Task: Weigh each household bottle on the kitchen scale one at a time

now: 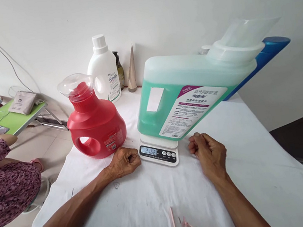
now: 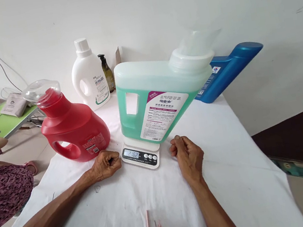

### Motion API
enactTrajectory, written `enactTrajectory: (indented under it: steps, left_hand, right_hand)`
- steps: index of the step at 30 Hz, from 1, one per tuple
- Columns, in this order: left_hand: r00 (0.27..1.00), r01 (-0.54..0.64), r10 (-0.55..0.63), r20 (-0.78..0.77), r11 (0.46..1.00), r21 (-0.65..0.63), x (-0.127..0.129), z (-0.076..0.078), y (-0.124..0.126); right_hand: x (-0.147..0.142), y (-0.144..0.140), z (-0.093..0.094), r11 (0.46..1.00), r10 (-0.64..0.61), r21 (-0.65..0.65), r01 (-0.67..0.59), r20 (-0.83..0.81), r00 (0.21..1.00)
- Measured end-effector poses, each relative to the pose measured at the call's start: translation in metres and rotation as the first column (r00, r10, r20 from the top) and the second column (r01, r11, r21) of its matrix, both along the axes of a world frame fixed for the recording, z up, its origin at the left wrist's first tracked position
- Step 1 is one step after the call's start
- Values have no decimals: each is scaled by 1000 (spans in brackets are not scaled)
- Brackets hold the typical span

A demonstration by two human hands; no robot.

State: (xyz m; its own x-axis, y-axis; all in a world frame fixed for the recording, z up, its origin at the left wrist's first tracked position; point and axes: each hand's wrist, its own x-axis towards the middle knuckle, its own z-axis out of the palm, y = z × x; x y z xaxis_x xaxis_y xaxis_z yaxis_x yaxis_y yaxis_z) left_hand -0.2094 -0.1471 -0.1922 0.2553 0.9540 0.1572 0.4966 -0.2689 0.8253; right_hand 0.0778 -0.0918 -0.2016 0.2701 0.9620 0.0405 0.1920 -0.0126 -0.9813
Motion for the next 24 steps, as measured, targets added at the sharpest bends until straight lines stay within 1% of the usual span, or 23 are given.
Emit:
enactTrajectory:
  steps: [7, 12, 19, 24]
  left_hand:
    - [1000, 2, -2, -4, 1000, 9, 1, 2, -1]
    - [1000, 16, -16, -9, 999, 49, 1, 0, 0]
    - [999, 15, -13, -36, 999, 43, 0, -3, 0]
    - [999, 10, -9, -33, 999, 33, 0, -2, 0]
  right_hand:
    - [3, 1, 2, 999, 42, 14, -44, 95, 995]
    - [3, 1, 4, 999, 48, 7, -50, 137, 989]
    - [0, 0, 6, 998, 49, 20, -52, 143, 989]
    - [1, 1, 6, 999, 43, -6, -43, 136, 990]
